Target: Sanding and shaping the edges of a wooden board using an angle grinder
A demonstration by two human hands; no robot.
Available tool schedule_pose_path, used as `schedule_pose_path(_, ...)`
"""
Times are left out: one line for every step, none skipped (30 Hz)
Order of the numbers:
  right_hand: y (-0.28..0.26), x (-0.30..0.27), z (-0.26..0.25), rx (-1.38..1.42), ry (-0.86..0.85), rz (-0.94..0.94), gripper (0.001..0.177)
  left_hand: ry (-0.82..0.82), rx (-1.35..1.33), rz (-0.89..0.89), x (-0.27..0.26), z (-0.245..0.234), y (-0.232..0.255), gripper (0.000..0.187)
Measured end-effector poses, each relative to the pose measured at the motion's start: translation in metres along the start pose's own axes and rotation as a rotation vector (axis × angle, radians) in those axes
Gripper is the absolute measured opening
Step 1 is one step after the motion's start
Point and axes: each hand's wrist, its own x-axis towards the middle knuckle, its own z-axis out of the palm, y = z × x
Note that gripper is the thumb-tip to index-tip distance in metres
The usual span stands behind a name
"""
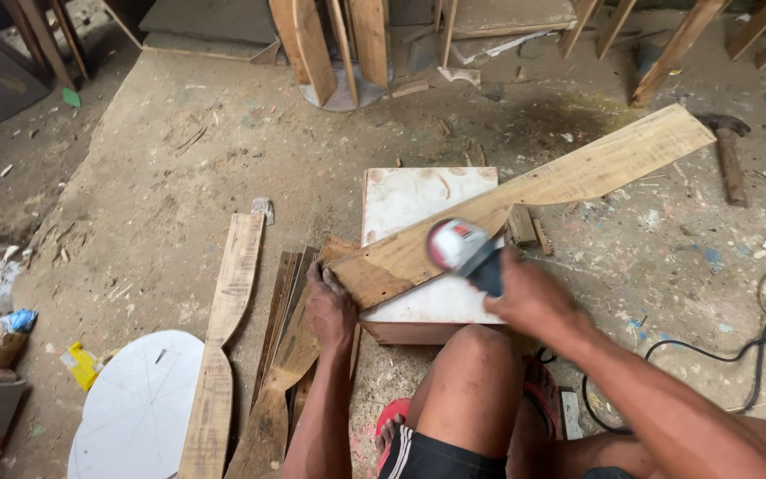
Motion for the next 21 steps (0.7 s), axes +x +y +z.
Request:
schedule_pose_path(0.001,0.013,0.022,-0.054,-0.033,-0.060,0.081,0.008,-0.036,0.018,0.003,0.002,-0.003,0.042)
schedule_pose_path(0.002,0.026,0.045,-0.108,-0.070,-0.123,0.091,0.018,-0.069,0.032,0.005,0.002,-0.008,0.041)
schedule_pose_path(-0.005,0.022,0.042,-0.102,-0.067,-0.119,0.091,0.015,-0.067,0.039,0.007,0.007,-0.012,0.041)
schedule_pose_path(-0.013,0.020,0.038,-0.109,-0.064,-0.146,0.091,0.028,-0.056,0.045,0.012,0.010,-0.016,0.041)
schedule_pose_path(-0.023,0.019,0.036,-0.115,-0.061,-0.172,0.091,0.041,-0.046,0.051,0.017,0.012,-0.021,0.041)
schedule_pose_path(-0.022,0.017,0.022,-0.116,-0.060,-0.176,0.091,0.045,-0.047,0.051,0.016,0.010,-0.016,0.041)
schedule_pose_path(-0.021,0.016,0.010,-0.098,-0.038,-0.127,0.086,0.028,-0.051,0.044,0.015,0.007,-0.012,0.042)
schedule_pose_path(-0.019,0.012,0.000,-0.086,-0.025,-0.076,0.081,0.008,-0.054,0.027,0.010,0.005,-0.012,0.042)
schedule_pose_path(-0.010,0.019,-0.010,-0.092,-0.033,-0.079,0.081,0.008,-0.054,0.016,0.008,0.003,-0.012,0.042)
schedule_pose_path(-0.001,0.026,-0.021,-0.050,0.008,0.003,0.078,-0.005,-0.062,0.019,0.006,0.002,-0.011,0.042)
schedule_pose_path(0.009,0.034,-0.033,-0.009,0.050,0.085,0.076,-0.018,-0.070,0.021,0.004,0.000,-0.009,0.042)
schedule_pose_path(0.015,0.036,-0.042,-0.013,0.055,0.084,0.076,-0.017,-0.076,0.022,0.000,-0.004,-0.003,0.042)
schedule_pose_path(0.021,0.038,-0.052,0.021,0.088,0.157,0.073,-0.018,-0.092,0.026,-0.005,-0.009,0.002,0.042)
schedule_pose_path(0.028,0.039,-0.063,0.054,0.123,0.231,0.070,-0.019,-0.109,0.030,-0.010,-0.013,0.009,0.042)
schedule_pose_path(0.045,0.051,-0.063,0.050,0.129,0.230,0.070,-0.018,-0.116,0.032,-0.009,-0.011,0.010,0.042)
schedule_pose_path(0.060,0.065,-0.062,0.052,0.160,0.257,0.077,-0.016,-0.136,0.037,-0.008,-0.011,0.009,0.043)
schedule_pose_path(0.075,0.078,-0.062,0.055,0.191,0.284,0.085,-0.013,-0.156,0.042,-0.008,-0.011,0.008,0.043)
schedule_pose_path(0.068,0.075,-0.063,0.053,0.191,0.278,0.085,-0.008,-0.158,0.040,-0.006,-0.009,0.006,0.043)
schedule_pose_path(0.061,0.072,-0.063,0.068,0.171,0.277,0.084,0.018,-0.177,0.018,-0.004,-0.006,0.003,0.044)
schedule_pose_path(0.055,0.067,-0.062,0.083,0.148,0.275,0.084,0.046,-0.193,-0.006,-0.004,-0.005,-0.002,0.046)
schedule_pose_path(0.032,0.053,-0.066,0.081,0.144,0.268,0.084,0.052,-0.193,-0.010,0.000,0.001,-0.007,0.046)
